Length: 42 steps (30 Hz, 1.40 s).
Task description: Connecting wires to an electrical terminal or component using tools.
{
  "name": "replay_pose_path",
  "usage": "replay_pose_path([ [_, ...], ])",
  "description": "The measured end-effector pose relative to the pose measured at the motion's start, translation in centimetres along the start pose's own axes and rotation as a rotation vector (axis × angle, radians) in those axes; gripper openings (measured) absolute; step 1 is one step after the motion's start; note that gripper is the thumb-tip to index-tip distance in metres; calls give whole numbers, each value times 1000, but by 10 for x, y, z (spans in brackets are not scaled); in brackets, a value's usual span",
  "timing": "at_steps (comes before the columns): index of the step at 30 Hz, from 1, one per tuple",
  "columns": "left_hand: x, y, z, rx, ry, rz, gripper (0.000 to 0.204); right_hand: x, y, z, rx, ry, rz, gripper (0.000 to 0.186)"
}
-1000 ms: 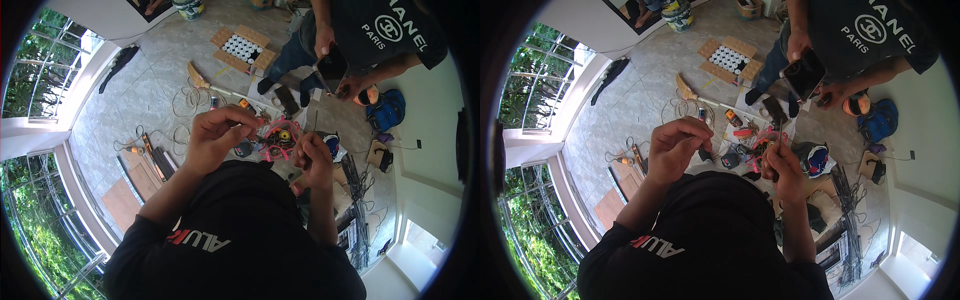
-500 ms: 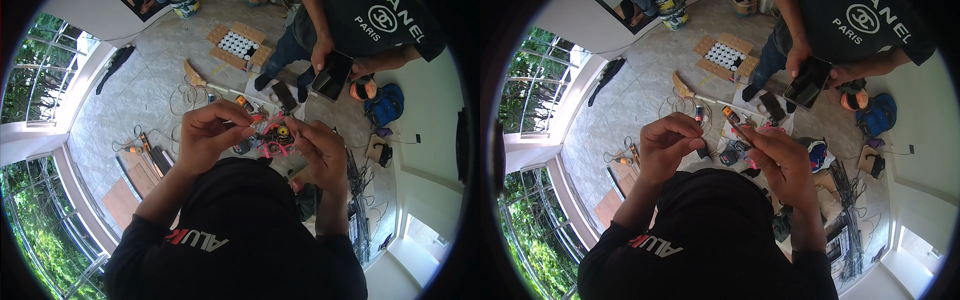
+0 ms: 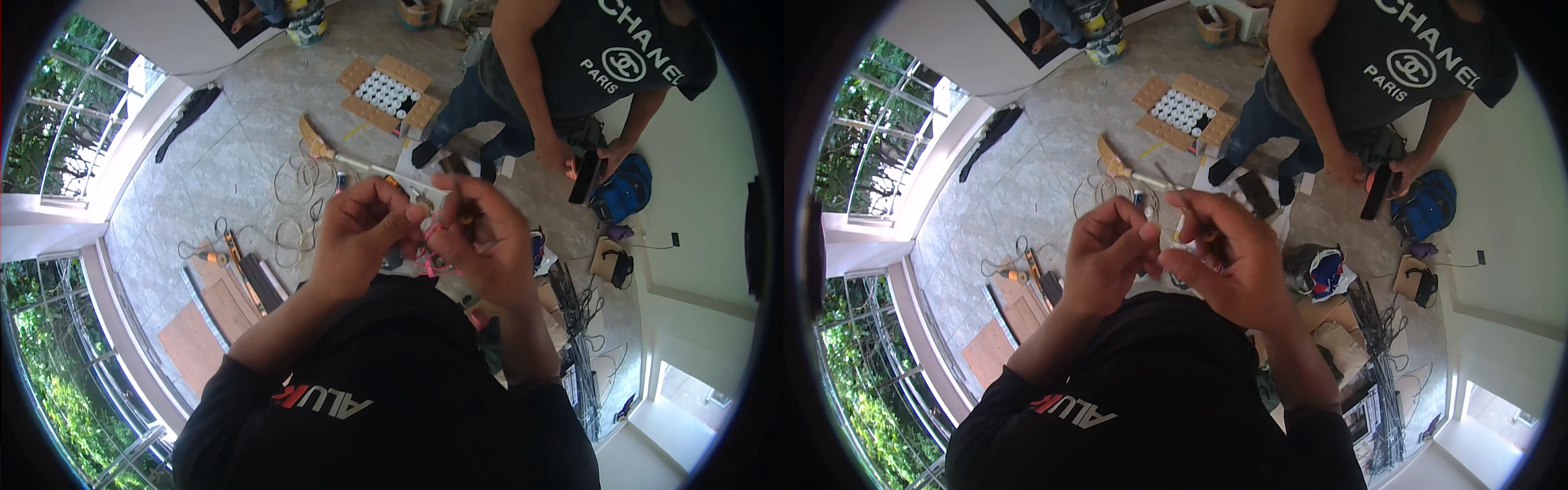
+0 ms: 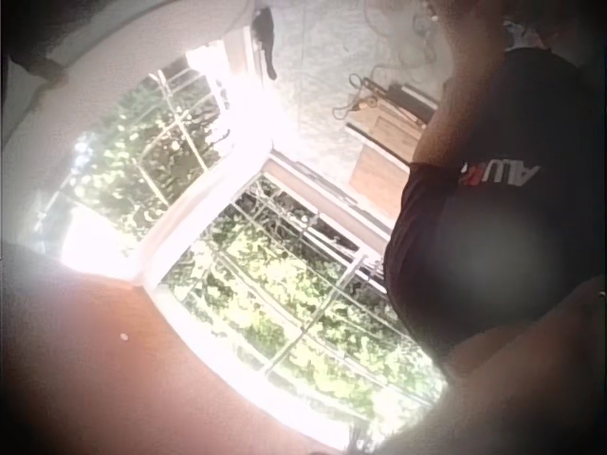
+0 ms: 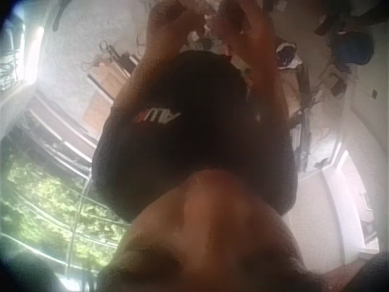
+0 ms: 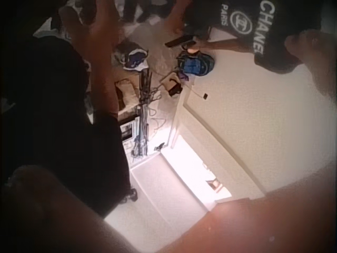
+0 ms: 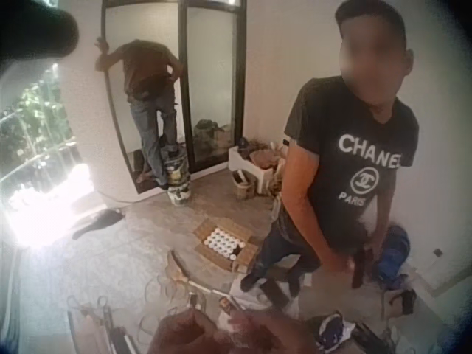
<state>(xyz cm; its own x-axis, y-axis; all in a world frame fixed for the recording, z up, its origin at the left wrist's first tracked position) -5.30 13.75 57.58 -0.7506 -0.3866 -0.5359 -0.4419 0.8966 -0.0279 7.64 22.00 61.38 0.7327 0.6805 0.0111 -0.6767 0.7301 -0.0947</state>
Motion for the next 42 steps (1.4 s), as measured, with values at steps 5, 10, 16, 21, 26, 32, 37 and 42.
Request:
replay_pose_path([
  [5,19,5,23,118,296,115,17,5,14,-36,-114,113,246,15],
  [10,12,-2,10,-31,498,247,11,14,-5,-28,115,-216,312,12],
  [16,193,-17,-129,-363,818,-32,33,72,-42,-78,-242,-10,-28,13],
  [21,110,34,-88,-214,1528,179,46,59,-42,-103,-405,45,-6,17],
  [26,91,33,27,-105,314,-76,17,34,-29,-56,-5,-123,-124,24],
  [32,40,5,32,45,-173,-58,16,8,-18,-44,59,-201,-193,25],
  [37,31,-13,25,-23,-230,-9,19,-5,-14,-31,118,-261,-151,25],
  [42,34,-18,23,-88,-240,-49,20,-21,-18,-23,125,-224,-70,26],
])
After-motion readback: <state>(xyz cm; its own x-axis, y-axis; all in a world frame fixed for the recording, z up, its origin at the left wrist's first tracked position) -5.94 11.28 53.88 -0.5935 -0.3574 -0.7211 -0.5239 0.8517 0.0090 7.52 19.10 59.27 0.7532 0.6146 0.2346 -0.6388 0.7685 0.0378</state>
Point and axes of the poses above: each hand's wrist, its own y-axis towards the middle knuckle, its own x-axis out of the back of the hand, z = x × y, the point moved 6 cm from there along y, towards the middle knuckle, and after that the axes turned 12 degrees about -x, right-handed, at the moved point
